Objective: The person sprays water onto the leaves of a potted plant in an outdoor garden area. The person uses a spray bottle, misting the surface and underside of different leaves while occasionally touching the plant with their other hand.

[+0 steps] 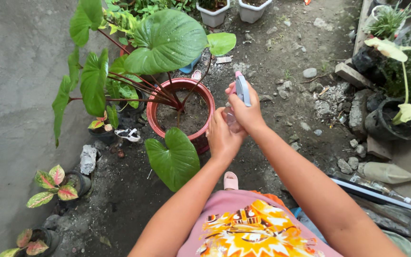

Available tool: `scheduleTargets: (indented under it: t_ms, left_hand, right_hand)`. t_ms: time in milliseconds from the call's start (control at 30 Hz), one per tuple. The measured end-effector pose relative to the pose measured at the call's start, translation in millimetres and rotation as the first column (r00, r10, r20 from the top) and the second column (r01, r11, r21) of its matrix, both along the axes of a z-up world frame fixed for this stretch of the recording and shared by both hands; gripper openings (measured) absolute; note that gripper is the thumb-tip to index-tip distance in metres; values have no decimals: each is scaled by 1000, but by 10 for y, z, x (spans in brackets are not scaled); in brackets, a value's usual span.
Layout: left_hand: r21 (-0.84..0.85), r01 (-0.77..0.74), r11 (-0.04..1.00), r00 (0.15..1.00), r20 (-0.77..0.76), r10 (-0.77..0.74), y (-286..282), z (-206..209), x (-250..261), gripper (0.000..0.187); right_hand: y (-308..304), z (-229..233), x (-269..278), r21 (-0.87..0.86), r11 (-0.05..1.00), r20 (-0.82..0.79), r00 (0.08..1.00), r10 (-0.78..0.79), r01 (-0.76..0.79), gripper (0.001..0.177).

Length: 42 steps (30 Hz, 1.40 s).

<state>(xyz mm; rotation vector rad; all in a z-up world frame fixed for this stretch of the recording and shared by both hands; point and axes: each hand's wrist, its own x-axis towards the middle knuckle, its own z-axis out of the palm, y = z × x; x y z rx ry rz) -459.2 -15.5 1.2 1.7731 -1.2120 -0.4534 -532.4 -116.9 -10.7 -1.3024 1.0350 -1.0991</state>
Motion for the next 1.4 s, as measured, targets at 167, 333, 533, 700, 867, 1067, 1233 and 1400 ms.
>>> scheduleTargets:
  t_ms: [167,333,533,700,867,1067,1233,1400]
  left_hand:
    - [-82,358,930,857,-365,-363,-166,-249,438,77]
    - [-211,658,723,322,-789,-523,-246,-260,721,66]
    - [-303,754,583,-131,-939,-318,-239,-31,674,68]
    - [-285,716,638,18,-905,-425,-295,-73,575,64]
    - [-219,718,661,191,-851,-489,-322,4,579,67]
    - [-177,638,750,371,-782,-500,-295,9,479,77]
    - [-172,574,801,423,-775,-469,-275,-87,430,80]
    - [-145,484,863,636,-620,-460,-267,-226,391,79]
  right_hand:
    - [-198,258,-212,159,954,150,962,230,-253,29]
    - [-181,702,-269,245,822,325,843,429,-514,38]
    - [-186,864,-171,210,784,388,786,481,-584,42]
    - [-221,921,-193,204,815,292,829,478,-542,41]
    - [-243,885,-195,180,839,237,850,470,-514,39]
    - [-307,700,-176,185,892,166,907,387,-414,34]
    - [-339,555,-125,180,918,118,935,336,-352,35]
    - [-367,405,-72,148,950,25,961,275,-275,33]
